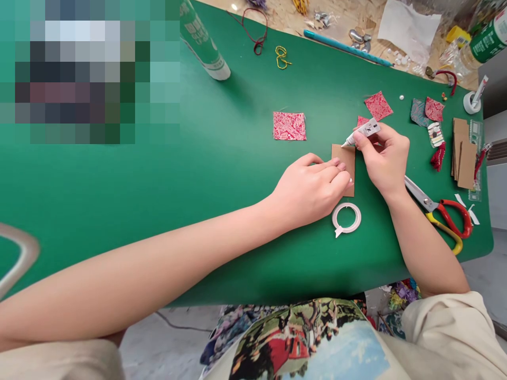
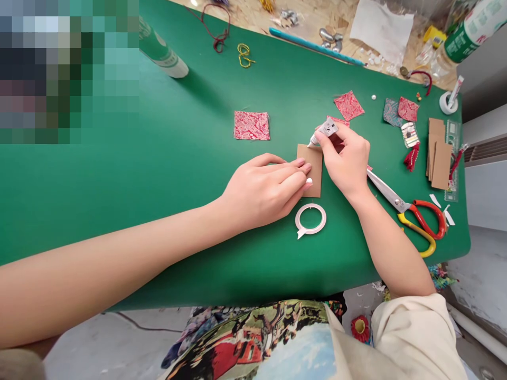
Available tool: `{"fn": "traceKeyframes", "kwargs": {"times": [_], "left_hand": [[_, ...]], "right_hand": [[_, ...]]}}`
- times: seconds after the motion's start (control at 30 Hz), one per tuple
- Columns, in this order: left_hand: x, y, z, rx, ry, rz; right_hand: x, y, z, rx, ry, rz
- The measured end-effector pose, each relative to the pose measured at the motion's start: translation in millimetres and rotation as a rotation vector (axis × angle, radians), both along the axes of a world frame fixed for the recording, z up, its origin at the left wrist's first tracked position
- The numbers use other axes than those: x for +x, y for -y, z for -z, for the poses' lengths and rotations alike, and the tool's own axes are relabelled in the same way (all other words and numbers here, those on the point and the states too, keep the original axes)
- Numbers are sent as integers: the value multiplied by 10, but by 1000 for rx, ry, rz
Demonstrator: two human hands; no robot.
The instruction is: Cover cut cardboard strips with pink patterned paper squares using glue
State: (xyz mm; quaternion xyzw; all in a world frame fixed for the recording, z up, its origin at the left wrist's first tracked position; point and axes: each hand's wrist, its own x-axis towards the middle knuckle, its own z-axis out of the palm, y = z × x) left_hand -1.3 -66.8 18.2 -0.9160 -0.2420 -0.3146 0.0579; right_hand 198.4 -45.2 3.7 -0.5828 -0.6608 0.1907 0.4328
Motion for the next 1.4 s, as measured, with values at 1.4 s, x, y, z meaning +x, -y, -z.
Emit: {"fn": "traceKeyframes", "kwargs": {"times": [1.4], "left_hand": [[-28, 20, 8, -170, -64, 4]], "right_hand": [[123, 22, -41, -20, 65, 93]]}}
